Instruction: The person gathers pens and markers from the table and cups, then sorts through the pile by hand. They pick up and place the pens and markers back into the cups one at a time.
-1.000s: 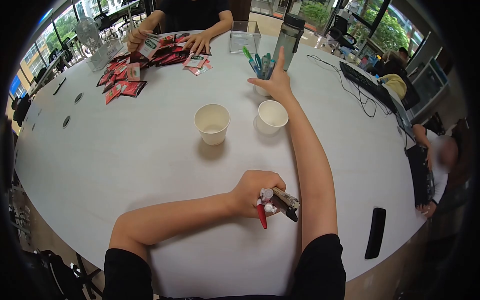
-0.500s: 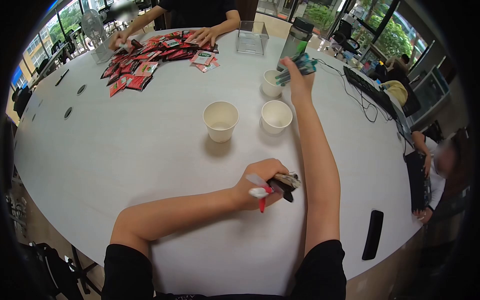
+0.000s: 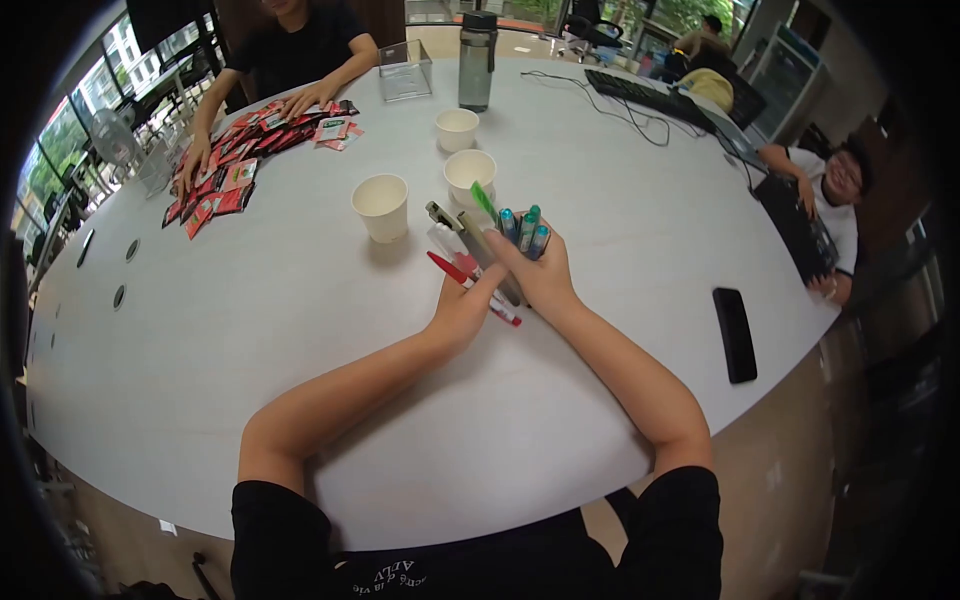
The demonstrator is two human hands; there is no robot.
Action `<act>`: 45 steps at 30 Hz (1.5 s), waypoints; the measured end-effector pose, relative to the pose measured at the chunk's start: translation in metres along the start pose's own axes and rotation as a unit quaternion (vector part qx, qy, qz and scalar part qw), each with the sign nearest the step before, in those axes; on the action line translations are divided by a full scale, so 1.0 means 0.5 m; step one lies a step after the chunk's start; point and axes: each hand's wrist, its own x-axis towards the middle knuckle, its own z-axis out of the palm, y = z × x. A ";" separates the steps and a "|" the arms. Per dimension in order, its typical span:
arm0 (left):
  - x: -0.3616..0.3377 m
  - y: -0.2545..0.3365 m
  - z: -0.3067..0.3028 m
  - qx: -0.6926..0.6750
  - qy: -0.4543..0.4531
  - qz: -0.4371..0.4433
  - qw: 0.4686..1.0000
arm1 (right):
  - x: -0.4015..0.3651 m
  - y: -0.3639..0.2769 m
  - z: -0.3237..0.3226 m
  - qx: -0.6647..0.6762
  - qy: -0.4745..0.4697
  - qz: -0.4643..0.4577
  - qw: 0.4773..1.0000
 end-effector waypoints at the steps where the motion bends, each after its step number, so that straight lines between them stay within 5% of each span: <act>1: -0.009 0.002 0.008 0.014 0.013 0.066 0.998 | -0.016 0.007 0.007 0.013 0.014 0.000 1.000; 3: -0.026 0.004 0.027 0.039 0.037 0.198 0.979 | -0.049 0.006 0.020 0.052 0.004 -0.016 0.999; 7: -0.076 0.000 0.012 0.237 -0.012 0.289 0.927 | -0.102 0.018 0.025 0.105 -0.081 -0.095 0.987; 8: -0.091 0.007 0.011 0.235 -0.050 0.238 0.941 | -0.113 0.013 0.026 0.126 -0.110 -0.108 0.980; 9: -0.101 -0.007 0.029 0.082 -0.024 0.266 0.960 | -0.115 0.013 0.028 0.138 -0.138 -0.059 0.979; 11: -0.101 -0.019 0.038 -0.023 -0.012 0.261 0.965 | -0.119 0.011 0.018 0.024 -0.178 -0.125 0.976; 14: -0.114 0.016 0.000 0.066 -0.043 0.184 0.980 | -0.132 -0.012 0.026 -0.060 -0.208 -0.076 0.973; 16: -0.113 0.022 -0.012 0.052 -0.057 0.162 0.984 | -0.132 0.006 0.035 -0.121 -0.175 -0.169 0.962; 23: -0.082 0.023 -0.009 0.216 0.010 0.293 0.931 | -0.114 0.025 0.034 -0.155 -0.226 -0.255 0.927; 26: -0.091 0.027 -0.020 0.200 0.022 0.257 0.945 | -0.087 0.014 0.034 -0.237 -0.203 -0.323 0.894; 28: -0.086 0.011 -0.029 0.343 0.070 0.383 0.855 | -0.080 0.031 0.029 -0.249 -0.194 -0.291 0.903; 33: -0.103 -0.009 -0.005 0.307 0.039 0.339 0.889 | -0.088 0.037 0.015 -0.232 -0.213 -0.100 0.944; 35: -0.103 -0.023 0.003 0.209 0.044 0.374 0.902 | -0.086 -0.014 0.043 0.021 -0.163 0.181 0.970; 36: -0.101 -0.029 0.006 0.211 0.053 0.381 0.899 | -0.086 -0.039 0.057 0.140 -0.082 0.296 0.941; 38: -0.096 -0.049 0.008 0.214 0.072 0.393 0.891 | -0.106 -0.013 0.041 -0.020 -0.185 0.097 0.978; 39: -0.100 -0.035 0.005 0.281 0.087 0.389 0.873 | -0.109 0.000 0.030 -0.134 -0.209 -0.031 0.968; 40: -0.101 -0.025 0.015 0.202 0.083 0.391 0.894 | -0.112 0.008 0.021 -0.226 -0.203 -0.153 0.941; 41: -0.101 -0.014 0.026 0.120 0.078 0.393 0.908 | -0.110 0.017 0.017 -0.237 -0.192 -0.153 0.940; 44: -0.091 -0.006 -0.016 0.219 0.186 0.296 0.911 | -0.087 -0.011 0.002 -0.256 -0.237 -0.087 0.933; 45: -0.085 -0.011 -0.015 0.126 0.214 0.295 0.923 | -0.074 -0.021 -0.004 -0.293 -0.260 -0.065 0.918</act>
